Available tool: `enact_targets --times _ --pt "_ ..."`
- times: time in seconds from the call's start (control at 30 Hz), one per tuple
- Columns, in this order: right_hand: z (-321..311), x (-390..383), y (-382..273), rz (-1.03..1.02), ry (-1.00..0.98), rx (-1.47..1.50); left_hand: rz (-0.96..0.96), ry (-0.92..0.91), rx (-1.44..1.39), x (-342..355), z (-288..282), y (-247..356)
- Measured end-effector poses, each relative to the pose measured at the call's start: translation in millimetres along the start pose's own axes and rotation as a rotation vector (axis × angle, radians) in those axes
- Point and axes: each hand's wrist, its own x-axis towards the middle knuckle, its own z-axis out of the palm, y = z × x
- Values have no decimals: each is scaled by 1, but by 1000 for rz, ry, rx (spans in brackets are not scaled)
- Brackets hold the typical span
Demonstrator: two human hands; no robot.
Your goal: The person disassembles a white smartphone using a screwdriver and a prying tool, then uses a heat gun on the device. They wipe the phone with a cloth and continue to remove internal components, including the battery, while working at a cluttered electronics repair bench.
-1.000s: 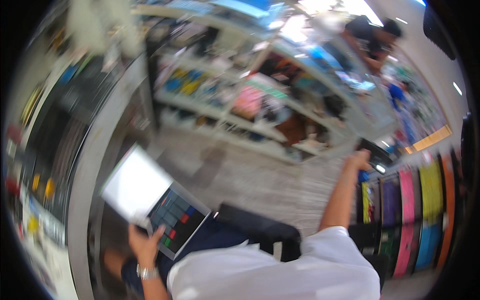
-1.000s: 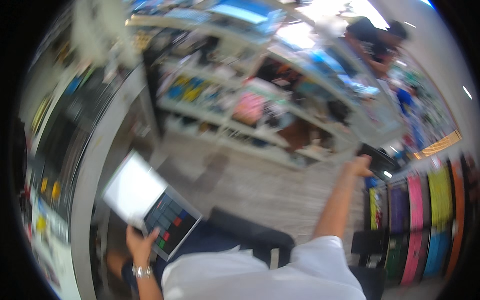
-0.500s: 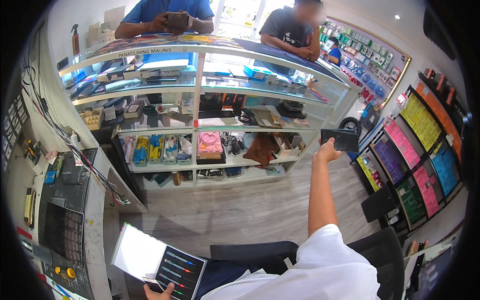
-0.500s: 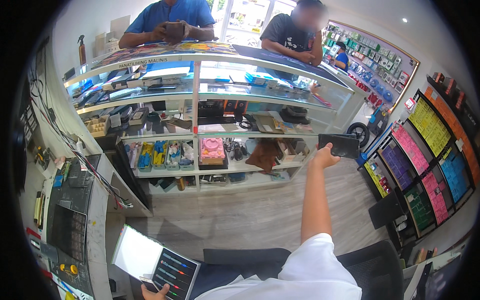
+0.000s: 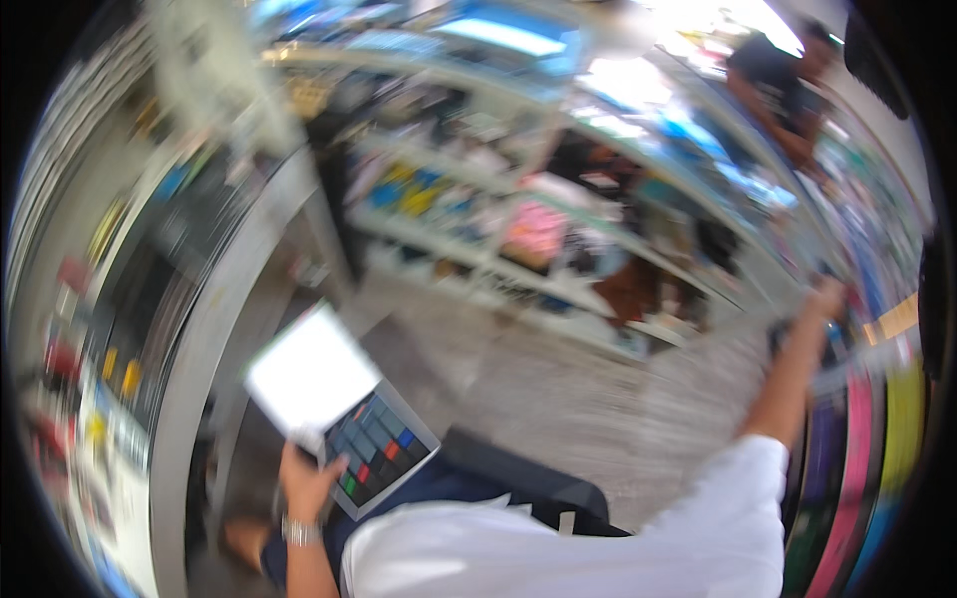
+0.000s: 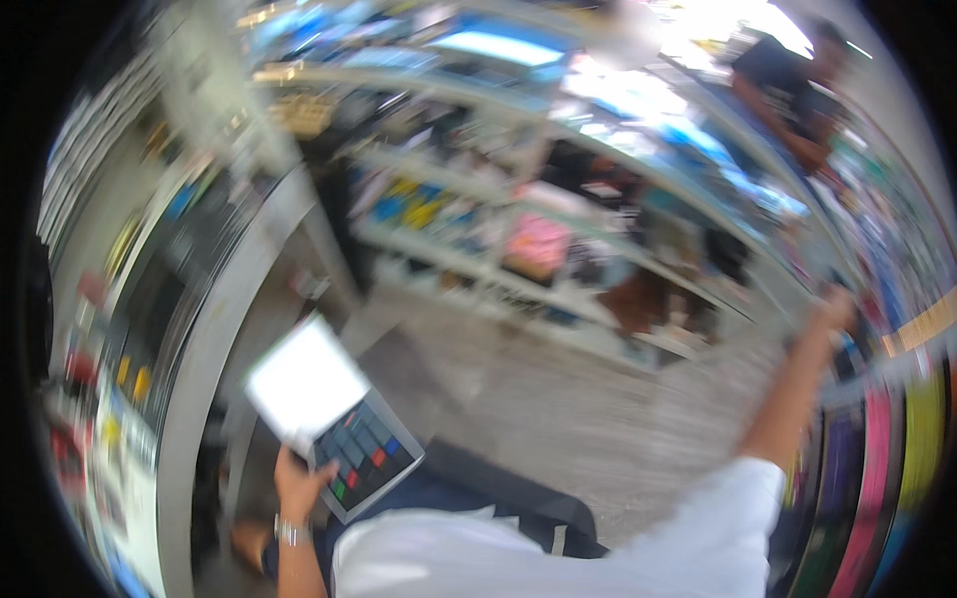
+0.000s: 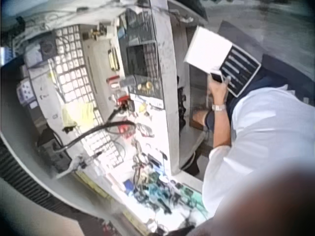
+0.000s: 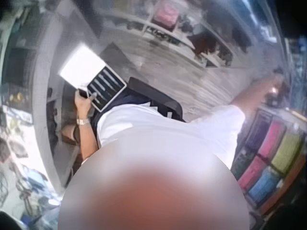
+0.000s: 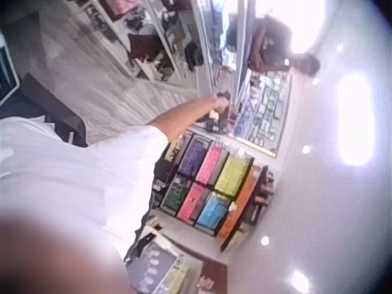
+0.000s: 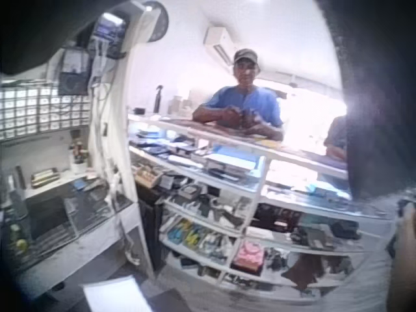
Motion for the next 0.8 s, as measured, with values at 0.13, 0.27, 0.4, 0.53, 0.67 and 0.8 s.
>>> enact_targets --times 0.13,0.27,0.4,0.53,0.67,0.8 --pt "162 -56 -59 550 -116 349 43 176 415 -32 3 44" --pt "202 -91 -92 546 -268 240 -44 188 423 -36 13 46" --pt "234 -102 -116 472 -384 123 -82 268 377 -26 43 33" --pt "262 -120 -126 410 -470 58 -84 298 403 -22 67 53" --pt "280 -145 -132 381 -527 38 -158 279 424 -17 63 60" --pt "287 -153 -137 345 -558 32 -175 231 389 -18 61 72"
